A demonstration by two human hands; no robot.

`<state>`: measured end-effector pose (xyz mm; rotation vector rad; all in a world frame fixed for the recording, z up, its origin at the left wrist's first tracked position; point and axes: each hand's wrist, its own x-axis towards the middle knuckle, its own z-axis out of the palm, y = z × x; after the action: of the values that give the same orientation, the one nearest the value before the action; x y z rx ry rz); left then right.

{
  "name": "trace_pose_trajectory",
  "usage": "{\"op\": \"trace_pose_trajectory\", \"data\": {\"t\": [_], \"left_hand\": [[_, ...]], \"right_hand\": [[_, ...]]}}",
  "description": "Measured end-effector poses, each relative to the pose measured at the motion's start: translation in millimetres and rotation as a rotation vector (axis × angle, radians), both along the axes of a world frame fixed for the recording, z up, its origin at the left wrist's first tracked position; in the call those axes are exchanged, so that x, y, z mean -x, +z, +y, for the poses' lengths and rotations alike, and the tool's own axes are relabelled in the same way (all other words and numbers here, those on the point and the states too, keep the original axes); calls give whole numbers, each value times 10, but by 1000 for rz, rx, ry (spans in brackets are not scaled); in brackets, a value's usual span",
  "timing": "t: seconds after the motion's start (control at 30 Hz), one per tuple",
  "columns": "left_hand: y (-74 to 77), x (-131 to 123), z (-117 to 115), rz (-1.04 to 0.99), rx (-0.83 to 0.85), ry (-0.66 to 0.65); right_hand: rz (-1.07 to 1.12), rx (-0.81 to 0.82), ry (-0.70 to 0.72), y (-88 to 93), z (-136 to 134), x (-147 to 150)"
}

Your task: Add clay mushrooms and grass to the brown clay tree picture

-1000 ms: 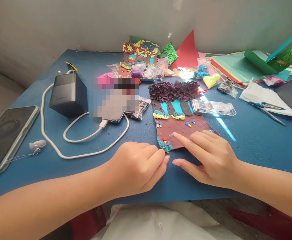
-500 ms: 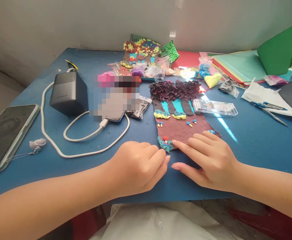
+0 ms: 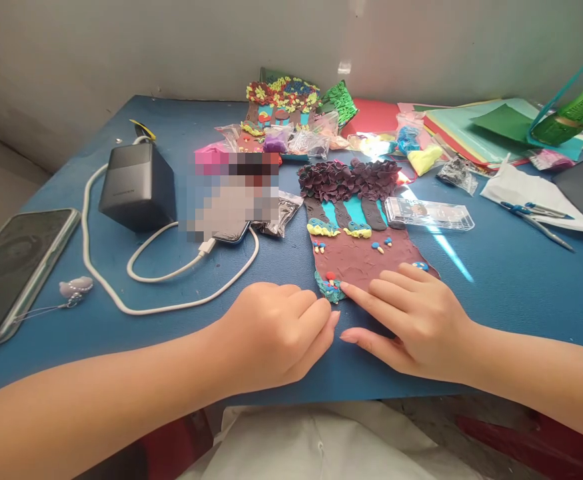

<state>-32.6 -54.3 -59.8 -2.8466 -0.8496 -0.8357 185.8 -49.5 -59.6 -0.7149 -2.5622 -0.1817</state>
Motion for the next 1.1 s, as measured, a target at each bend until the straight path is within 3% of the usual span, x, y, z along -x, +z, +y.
{"op": "trace_pose_trajectory", "data": {"t": [0.17,0.23,0.3,0.43,0.53,0.7,0.83,1.1], "left_hand": [[-5,9,-12,-9,31,-7],[16,10,-26,-63,143,-16],[61,9,-41,-168,425,-17],[164,4,-58,-368,1171,-80],[196,-5,-62,-432,1410,-121],[225,-7,-58,-375,1505,-154],[218,-2,-57,-339,1522,-166],[176,-9,-70,-295,1138,-242]], "right_hand": [[78,18,-37,-4,-6,-22],[105,14,-39,0,-9,-29],[130,6,-5,11,-7,-36],[165,24,69,47,13,-50],[232,104,88,70,30,-41],[388,425,157,62,31,28],[443,505,161,34,10,77],[399,533,191,78,-77,95]]}}
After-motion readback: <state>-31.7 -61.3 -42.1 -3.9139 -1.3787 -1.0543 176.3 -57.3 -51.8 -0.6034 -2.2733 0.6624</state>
